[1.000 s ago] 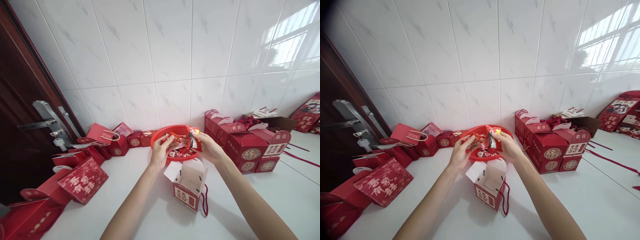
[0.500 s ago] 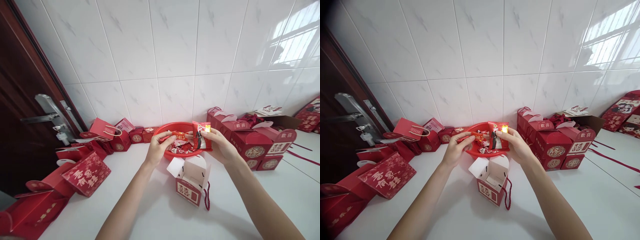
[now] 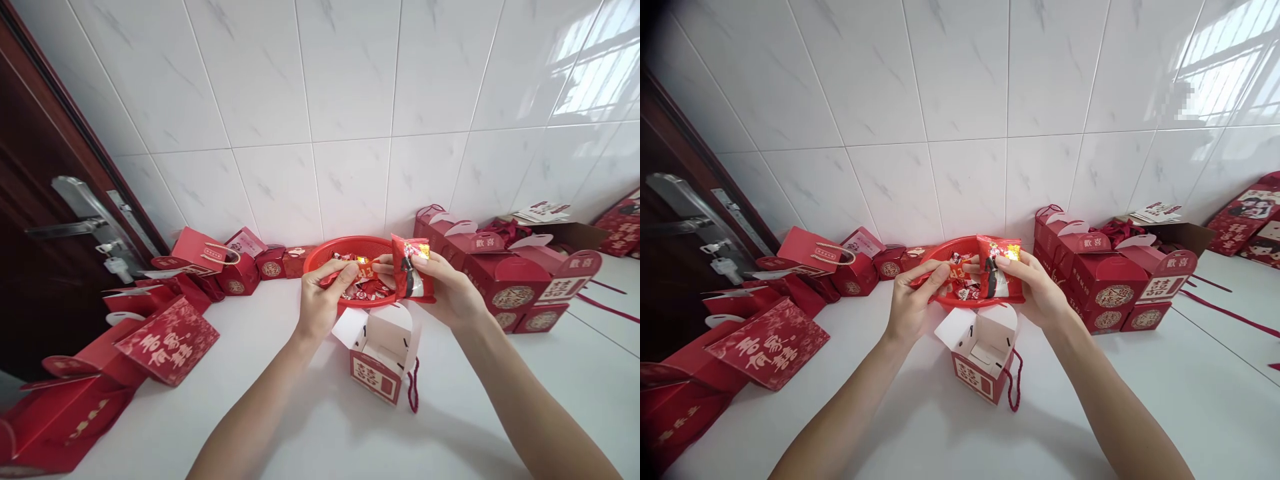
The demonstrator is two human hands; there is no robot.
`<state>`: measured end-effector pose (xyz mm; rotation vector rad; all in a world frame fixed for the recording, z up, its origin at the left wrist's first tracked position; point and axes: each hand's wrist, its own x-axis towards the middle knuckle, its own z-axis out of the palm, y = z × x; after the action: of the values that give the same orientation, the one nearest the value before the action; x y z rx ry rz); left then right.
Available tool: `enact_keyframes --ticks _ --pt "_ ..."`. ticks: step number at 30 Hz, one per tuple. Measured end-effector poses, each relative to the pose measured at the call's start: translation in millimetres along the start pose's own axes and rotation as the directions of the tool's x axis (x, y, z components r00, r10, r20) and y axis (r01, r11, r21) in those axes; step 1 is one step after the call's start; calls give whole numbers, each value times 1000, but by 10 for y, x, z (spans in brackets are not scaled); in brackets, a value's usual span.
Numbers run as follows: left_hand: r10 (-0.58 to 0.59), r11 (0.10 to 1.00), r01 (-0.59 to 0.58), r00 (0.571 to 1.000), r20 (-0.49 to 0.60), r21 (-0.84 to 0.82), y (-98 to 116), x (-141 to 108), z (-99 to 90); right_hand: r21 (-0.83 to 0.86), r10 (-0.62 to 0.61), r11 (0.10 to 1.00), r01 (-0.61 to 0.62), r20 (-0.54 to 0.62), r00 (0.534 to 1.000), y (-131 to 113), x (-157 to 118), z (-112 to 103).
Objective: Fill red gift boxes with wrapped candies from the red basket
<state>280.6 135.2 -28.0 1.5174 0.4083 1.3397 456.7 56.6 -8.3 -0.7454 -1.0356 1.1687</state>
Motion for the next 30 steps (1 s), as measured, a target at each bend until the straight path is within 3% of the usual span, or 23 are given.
enact_keyframes --ticks 3,6,10,14,22,26,30 --pt "-95 990 93 995 -17 -103 -15 4 29 6 -6 1000 6 0 1000 -5 -5 -20" --pt "-135 990 137 990 34 -33 28 46 -20 -25 12 1000 -13 -25 1000 -36 -12 -37" --pt "-45 987 24 991 127 159 121 76 -117 -80 42 996 -43 -17 999 -74 -34 -40" --pt "-53 976 8 978 201 219 165 53 -135 -128 61 990 -54 53 997 -71 -52 -20" --pt "70 987 -87 989 128 134 130 -16 -33 -83 35 996 -31 42 998 -64 -61 38" --pt "-86 995 89 994 72 -46 107 -35 18 -65 25 998 -22 55 998 -66 -78 46" --pt "-273 948 283 958 82 -144 110 3 22 -40 31 999 -30 31 999 -77 -70 4"
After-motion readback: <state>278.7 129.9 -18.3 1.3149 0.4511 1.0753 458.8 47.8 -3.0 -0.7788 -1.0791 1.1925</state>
